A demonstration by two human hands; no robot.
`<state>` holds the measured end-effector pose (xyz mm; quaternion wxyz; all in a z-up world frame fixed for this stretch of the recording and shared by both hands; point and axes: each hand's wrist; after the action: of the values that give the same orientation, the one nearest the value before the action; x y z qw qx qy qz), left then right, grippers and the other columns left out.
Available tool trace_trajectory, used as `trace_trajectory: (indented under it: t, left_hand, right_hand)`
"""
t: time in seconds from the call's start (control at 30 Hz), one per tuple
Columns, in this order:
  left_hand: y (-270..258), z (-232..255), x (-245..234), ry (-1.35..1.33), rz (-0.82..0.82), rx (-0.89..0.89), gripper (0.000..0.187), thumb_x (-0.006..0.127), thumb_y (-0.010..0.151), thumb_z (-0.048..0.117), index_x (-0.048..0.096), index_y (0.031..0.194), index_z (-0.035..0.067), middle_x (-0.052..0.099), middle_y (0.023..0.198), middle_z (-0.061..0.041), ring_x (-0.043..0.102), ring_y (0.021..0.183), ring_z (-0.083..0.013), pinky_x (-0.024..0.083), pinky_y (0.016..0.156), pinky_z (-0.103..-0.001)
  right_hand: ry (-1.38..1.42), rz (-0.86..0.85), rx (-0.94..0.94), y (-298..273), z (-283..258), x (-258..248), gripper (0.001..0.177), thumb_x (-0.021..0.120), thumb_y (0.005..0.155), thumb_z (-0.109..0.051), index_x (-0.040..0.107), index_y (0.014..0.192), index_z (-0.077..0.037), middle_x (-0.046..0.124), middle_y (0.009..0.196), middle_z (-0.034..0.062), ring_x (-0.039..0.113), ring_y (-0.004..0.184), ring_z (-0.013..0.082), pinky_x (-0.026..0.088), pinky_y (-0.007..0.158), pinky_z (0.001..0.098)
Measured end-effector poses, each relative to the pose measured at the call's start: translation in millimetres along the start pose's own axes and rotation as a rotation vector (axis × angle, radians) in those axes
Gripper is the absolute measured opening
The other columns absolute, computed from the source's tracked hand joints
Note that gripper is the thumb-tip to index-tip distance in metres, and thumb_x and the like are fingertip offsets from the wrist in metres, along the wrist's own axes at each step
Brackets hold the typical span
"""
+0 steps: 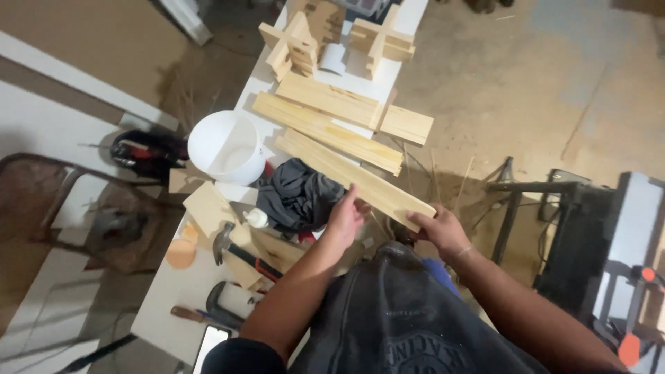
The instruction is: Adjusting a crosscut sled on a table saw, clamping a stop block, and cutting small wooden strips to specific lengths.
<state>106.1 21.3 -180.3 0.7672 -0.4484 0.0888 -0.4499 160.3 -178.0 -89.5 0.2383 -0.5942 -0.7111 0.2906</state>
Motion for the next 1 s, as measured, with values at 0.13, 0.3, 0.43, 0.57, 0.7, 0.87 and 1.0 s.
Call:
trace_trajectory:
  t: [0.13,0.3,0.43,0.57,0.7,0.87,1.0]
  left_hand:
    - [-26.4,22.7,25.2,-0.485,-0.087,0.049,0.076,0.069,0.096,0.058,0.043,0.149,0.01,0.05,0.143,-0.014,0.05,0.13,-0.0317,0.038,0.11,-0.043]
    - [-65.5,-1.3,36.9,-0.613,-0.123,-0.04,0.096,0.072,0.09,0.063,0.029,0.161,0.015,0.034,0.166,-0.017,0.033,0.152,-0.0347,0.02,0.126,-0.056]
    - [-64.8,-32.4,41.1,-0.695,-0.471,-0.021,0.077,0.071,0.087,0.062,0.045,0.141,0.014,0.056,0.148,-0.017,0.051,0.14,-0.0362,0.039,0.114,-0.052]
    - [-80.7,-48.0,58.1,-0.559,-0.698,0.117,0.047,0.08,0.084,0.046,0.067,0.118,0.016,0.067,0.135,-0.017,0.061,0.13,-0.0354,0.05,0.1,-0.045]
    - [-106.4,-61.5,85.4,-0.511,-0.754,0.154,0.061,0.079,0.086,0.043,0.06,0.132,0.008,0.067,0.134,-0.02,0.059,0.133,-0.0363,0.045,0.112,-0.049]
    - [-172.5,-65.8,133.4,-0.177,-0.546,0.307,0.053,0.068,0.09,0.035,0.06,0.133,0.004,0.07,0.122,-0.012,0.066,0.117,-0.0261,0.052,0.103,-0.04]
    - [-223.5,-85.1,165.5,0.135,-0.455,0.387,0.041,0.068,0.087,0.031,0.069,0.119,0.005,0.075,0.107,-0.01,0.072,0.104,-0.0252,0.059,0.092,-0.038]
  right_hand:
    - [-0.516,0.135,-0.094,-49.6,5.2,-15.0,0.048,0.09,0.078,-0.03,0.067,0.109,-0.001,0.065,0.08,0.0188,0.073,0.076,0.0318,0.056,0.074,0.0474]
    - [-0.805,0.273,-0.219,-80.5,72.1,-55.2,0.057,0.09,0.073,-0.035,0.065,0.122,-0.017,0.075,0.095,0.0219,0.072,0.099,0.0438,0.057,0.08,0.0511]
    - [-0.798,0.379,-0.608,-92.1,130.2,-95.0,0.062,0.092,0.069,-0.033,0.067,0.123,-0.019,0.076,0.102,0.0131,0.074,0.096,0.033,0.058,0.079,0.0448]
    - [-0.662,0.431,-0.741,-125.2,148.9,-111.1,0.065,0.093,0.066,-0.027,0.068,0.124,-0.014,0.077,0.119,0.0038,0.073,0.106,0.019,0.055,0.088,0.0334]
    - [-0.603,0.495,-0.387,-143.3,163.0,-136.9,0.06,0.091,0.066,-0.035,0.067,0.119,-0.018,0.074,0.109,0.0011,0.07,0.097,0.0189,0.052,0.08,0.0332]
    - [-0.157,0.418,-0.36,-164.3,193.3,-179.7,0.046,0.083,0.071,-0.026,0.071,0.111,-0.009,0.067,0.096,0.0022,0.058,0.088,0.0143,0.046,0.078,0.0299]
    - [0.414,0.103,-0.507,-189.6,226.8,-209.6,0.063,0.085,0.071,-0.029,0.058,0.115,0.007,0.065,0.091,0.0253,0.067,0.072,0.037,0.053,0.067,0.0431]
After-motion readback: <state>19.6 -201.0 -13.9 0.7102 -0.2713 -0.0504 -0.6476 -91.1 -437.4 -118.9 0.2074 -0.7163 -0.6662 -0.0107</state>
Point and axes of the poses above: each hand's wrist, its own y-axis towards the middle knuckle, its own x-axis out of the palm, z = x × y
